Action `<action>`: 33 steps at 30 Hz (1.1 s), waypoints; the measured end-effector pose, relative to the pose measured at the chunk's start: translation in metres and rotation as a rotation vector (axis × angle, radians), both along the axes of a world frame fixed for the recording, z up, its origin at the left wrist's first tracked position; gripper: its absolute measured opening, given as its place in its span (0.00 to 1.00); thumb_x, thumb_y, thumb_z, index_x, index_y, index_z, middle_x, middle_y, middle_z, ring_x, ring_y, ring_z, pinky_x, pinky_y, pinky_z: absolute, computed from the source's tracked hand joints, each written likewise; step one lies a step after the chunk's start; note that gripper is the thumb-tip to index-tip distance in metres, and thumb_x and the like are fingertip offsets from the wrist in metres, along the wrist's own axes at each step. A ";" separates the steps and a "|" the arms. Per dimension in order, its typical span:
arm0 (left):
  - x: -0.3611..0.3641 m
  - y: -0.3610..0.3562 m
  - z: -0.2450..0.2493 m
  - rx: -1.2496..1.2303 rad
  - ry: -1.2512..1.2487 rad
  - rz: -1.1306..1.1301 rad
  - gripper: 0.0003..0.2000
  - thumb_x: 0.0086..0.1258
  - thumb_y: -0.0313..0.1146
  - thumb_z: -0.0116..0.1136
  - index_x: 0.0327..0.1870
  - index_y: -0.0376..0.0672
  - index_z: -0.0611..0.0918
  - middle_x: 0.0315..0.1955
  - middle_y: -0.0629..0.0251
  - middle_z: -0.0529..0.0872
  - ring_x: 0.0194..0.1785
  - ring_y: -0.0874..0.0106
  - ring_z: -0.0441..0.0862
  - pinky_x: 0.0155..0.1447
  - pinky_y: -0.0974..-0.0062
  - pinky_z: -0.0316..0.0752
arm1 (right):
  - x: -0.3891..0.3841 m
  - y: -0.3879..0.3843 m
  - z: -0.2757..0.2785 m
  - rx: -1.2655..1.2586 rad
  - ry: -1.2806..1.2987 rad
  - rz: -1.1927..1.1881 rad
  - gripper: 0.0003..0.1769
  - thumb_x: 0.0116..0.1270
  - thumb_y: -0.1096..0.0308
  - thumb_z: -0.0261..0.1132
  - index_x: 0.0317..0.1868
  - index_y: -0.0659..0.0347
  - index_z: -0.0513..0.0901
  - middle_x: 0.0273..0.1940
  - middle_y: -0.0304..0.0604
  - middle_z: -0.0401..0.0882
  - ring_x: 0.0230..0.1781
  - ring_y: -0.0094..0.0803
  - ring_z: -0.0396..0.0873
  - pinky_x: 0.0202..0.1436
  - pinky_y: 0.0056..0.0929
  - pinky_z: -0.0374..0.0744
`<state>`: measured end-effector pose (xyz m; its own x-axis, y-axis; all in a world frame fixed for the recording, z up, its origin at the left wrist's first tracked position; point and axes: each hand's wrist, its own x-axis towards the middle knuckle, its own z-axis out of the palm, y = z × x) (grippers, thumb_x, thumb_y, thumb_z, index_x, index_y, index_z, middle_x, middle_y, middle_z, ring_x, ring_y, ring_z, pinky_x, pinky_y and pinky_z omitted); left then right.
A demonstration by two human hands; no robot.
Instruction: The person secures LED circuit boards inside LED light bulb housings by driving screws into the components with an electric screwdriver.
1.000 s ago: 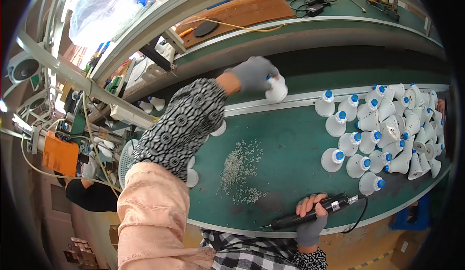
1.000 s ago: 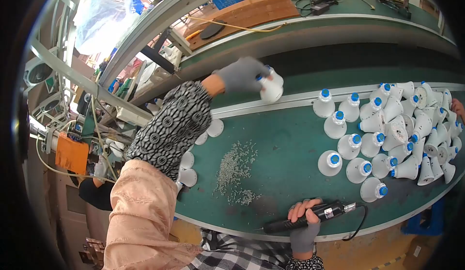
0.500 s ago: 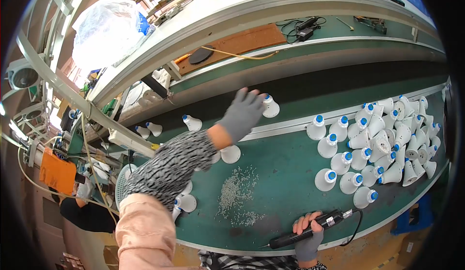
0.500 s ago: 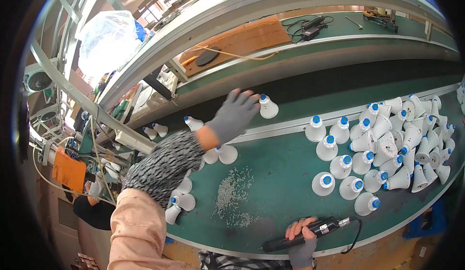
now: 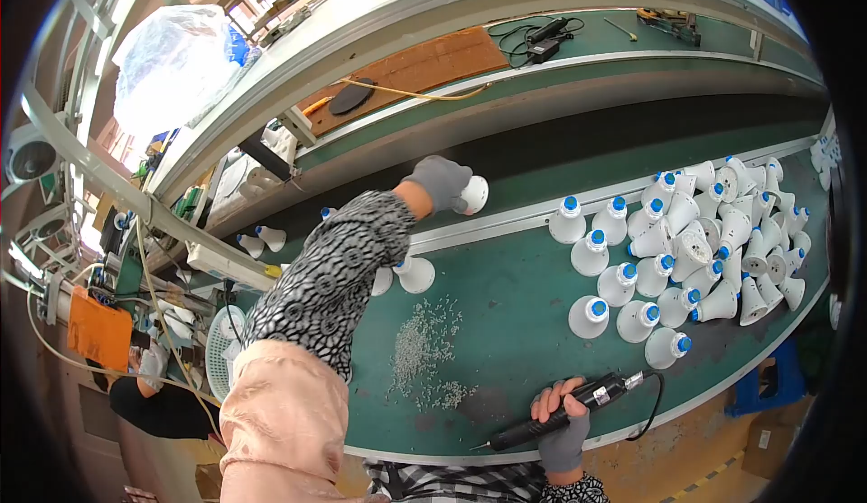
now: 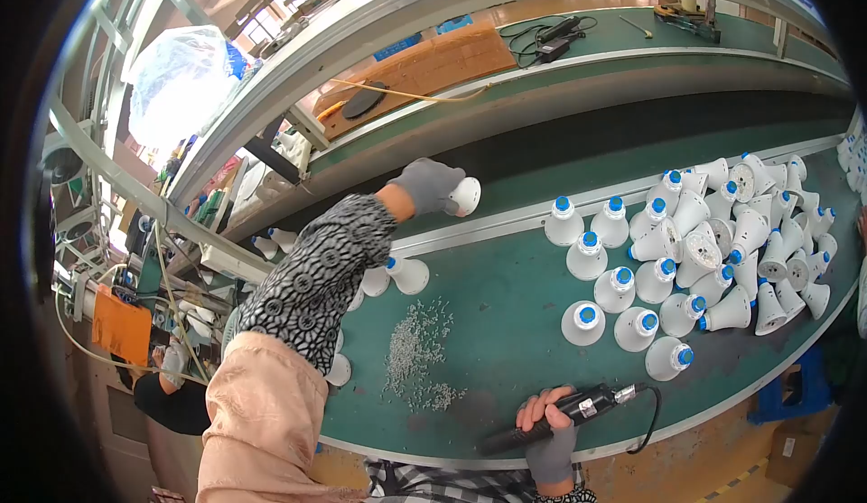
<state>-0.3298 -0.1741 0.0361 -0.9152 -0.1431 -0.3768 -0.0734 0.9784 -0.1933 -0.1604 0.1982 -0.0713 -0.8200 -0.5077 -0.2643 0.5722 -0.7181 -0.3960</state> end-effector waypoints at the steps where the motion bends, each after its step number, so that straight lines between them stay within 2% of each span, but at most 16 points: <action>1: 0.024 0.008 0.013 0.160 0.162 -0.027 0.26 0.58 0.56 0.66 0.45 0.41 0.79 0.35 0.49 0.85 0.45 0.51 0.83 0.47 0.55 0.75 | 0.000 0.000 0.001 0.001 0.005 0.003 0.10 0.61 0.68 0.62 0.39 0.55 0.69 0.26 0.38 0.68 0.24 0.30 0.70 0.34 0.32 0.72; 2: 0.048 0.021 0.024 0.319 0.324 -0.054 0.27 0.60 0.59 0.63 0.44 0.41 0.77 0.34 0.47 0.84 0.43 0.49 0.82 0.46 0.55 0.74 | 0.000 -0.001 0.001 -0.008 0.033 0.026 0.10 0.62 0.66 0.62 0.40 0.56 0.70 0.26 0.38 0.68 0.24 0.30 0.70 0.33 0.31 0.72; 3: 0.067 0.037 0.033 0.379 0.348 0.006 0.30 0.60 0.62 0.61 0.45 0.39 0.76 0.35 0.46 0.84 0.43 0.48 0.82 0.46 0.57 0.74 | 0.002 -0.002 0.000 -0.015 0.058 0.051 0.11 0.63 0.65 0.63 0.41 0.56 0.70 0.26 0.38 0.68 0.23 0.29 0.70 0.32 0.31 0.72; 4: 0.093 0.056 0.036 0.595 0.389 0.116 0.33 0.61 0.62 0.60 0.52 0.38 0.76 0.38 0.45 0.84 0.44 0.48 0.82 0.48 0.60 0.74 | 0.005 -0.003 0.001 -0.020 0.078 0.080 0.12 0.64 0.64 0.63 0.42 0.56 0.70 0.26 0.37 0.68 0.23 0.28 0.70 0.31 0.30 0.72; 5: 0.124 0.079 0.035 0.766 0.487 0.183 0.37 0.60 0.61 0.62 0.60 0.38 0.73 0.41 0.47 0.84 0.47 0.54 0.83 0.53 0.64 0.74 | 0.007 -0.004 0.006 -0.032 0.117 0.113 0.13 0.65 0.63 0.63 0.44 0.57 0.70 0.26 0.37 0.68 0.23 0.28 0.70 0.31 0.30 0.72; 6: 0.154 0.098 0.027 0.941 0.552 0.196 0.35 0.62 0.55 0.65 0.64 0.40 0.71 0.42 0.54 0.85 0.46 0.62 0.84 0.52 0.66 0.75 | 0.009 -0.007 0.014 -0.040 0.151 0.146 0.14 0.65 0.63 0.63 0.46 0.57 0.70 0.26 0.37 0.68 0.23 0.28 0.70 0.31 0.30 0.72; 7: 0.181 0.120 0.025 1.114 0.522 0.297 0.35 0.60 0.48 0.69 0.66 0.40 0.70 0.47 0.60 0.84 0.50 0.66 0.82 0.55 0.69 0.74 | 0.010 -0.010 0.021 -0.042 0.180 0.177 0.15 0.65 0.63 0.63 0.47 0.57 0.70 0.26 0.37 0.67 0.23 0.28 0.70 0.31 0.29 0.72; 9: 0.229 0.147 -0.007 1.097 0.622 0.202 0.36 0.60 0.41 0.71 0.67 0.40 0.68 0.53 0.61 0.82 0.55 0.67 0.81 0.58 0.70 0.74 | 0.015 -0.015 0.034 -0.059 0.135 0.209 0.22 0.63 0.66 0.63 0.56 0.60 0.70 0.28 0.40 0.70 0.24 0.29 0.72 0.34 0.32 0.74; 12: 0.278 0.178 -0.055 1.436 0.630 0.360 0.36 0.60 0.37 0.70 0.68 0.40 0.65 0.55 0.60 0.80 0.60 0.69 0.78 0.62 0.71 0.72 | 0.023 -0.024 0.048 -0.023 0.108 0.259 0.26 0.64 0.68 0.62 0.61 0.64 0.68 0.27 0.40 0.71 0.24 0.30 0.73 0.33 0.31 0.75; 16: 0.303 0.194 -0.056 1.382 0.544 0.421 0.34 0.61 0.33 0.69 0.67 0.40 0.65 0.60 0.59 0.76 0.62 0.69 0.76 0.65 0.70 0.71 | 0.039 -0.024 0.048 0.184 0.197 0.313 0.24 0.59 0.75 0.64 0.56 0.70 0.71 0.30 0.42 0.77 0.25 0.29 0.79 0.30 0.26 0.78; 18: 0.310 0.196 -0.078 1.696 0.519 0.495 0.34 0.61 0.34 0.69 0.67 0.40 0.65 0.61 0.60 0.74 0.63 0.68 0.74 0.66 0.70 0.69 | 0.047 -0.025 0.052 0.288 0.236 0.317 0.23 0.57 0.76 0.66 0.54 0.70 0.73 0.31 0.41 0.78 0.26 0.28 0.79 0.30 0.25 0.78; 20: 0.315 0.196 -0.080 1.715 0.557 0.421 0.35 0.61 0.36 0.68 0.68 0.39 0.64 0.62 0.60 0.72 0.64 0.67 0.73 0.67 0.69 0.67 | 0.053 -0.026 0.052 0.323 0.227 0.325 0.22 0.56 0.76 0.67 0.52 0.70 0.74 0.31 0.41 0.78 0.25 0.27 0.79 0.30 0.24 0.78; 22: 0.319 0.195 -0.069 1.429 0.658 0.213 0.37 0.62 0.39 0.67 0.69 0.38 0.61 0.64 0.57 0.70 0.64 0.66 0.72 0.68 0.69 0.66 | 0.057 -0.027 0.052 0.353 0.229 0.316 0.22 0.55 0.75 0.67 0.51 0.69 0.75 0.32 0.41 0.78 0.25 0.27 0.79 0.29 0.23 0.77; 28: 0.334 0.188 -0.066 1.702 0.526 0.236 0.36 0.64 0.39 0.63 0.68 0.37 0.57 0.65 0.52 0.67 0.66 0.65 0.69 0.70 0.67 0.63 | 0.061 -0.028 0.052 0.424 0.260 0.336 0.21 0.54 0.73 0.68 0.49 0.67 0.75 0.31 0.40 0.77 0.26 0.26 0.79 0.31 0.22 0.77; 31: 0.336 0.188 -0.060 1.669 0.538 0.282 0.37 0.62 0.39 0.66 0.68 0.37 0.59 0.65 0.52 0.68 0.67 0.64 0.69 0.69 0.67 0.63 | 0.060 -0.029 0.054 0.430 0.284 0.341 0.21 0.54 0.72 0.69 0.48 0.67 0.76 0.31 0.39 0.77 0.26 0.26 0.78 0.32 0.22 0.77; 33: 0.336 0.187 -0.061 1.599 0.550 0.308 0.39 0.57 0.41 0.71 0.66 0.39 0.62 0.62 0.54 0.71 0.64 0.62 0.73 0.66 0.68 0.68 | 0.059 -0.029 0.053 0.426 0.308 0.337 0.20 0.53 0.72 0.69 0.47 0.67 0.76 0.31 0.39 0.77 0.26 0.25 0.78 0.33 0.22 0.76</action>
<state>0.0063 0.0131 -0.0252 -0.9887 -0.1489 0.0154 0.0008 0.0975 0.9952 -0.1015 0.1696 -0.0184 -0.7036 -0.6539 -0.2781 0.5542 -0.2600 -0.7907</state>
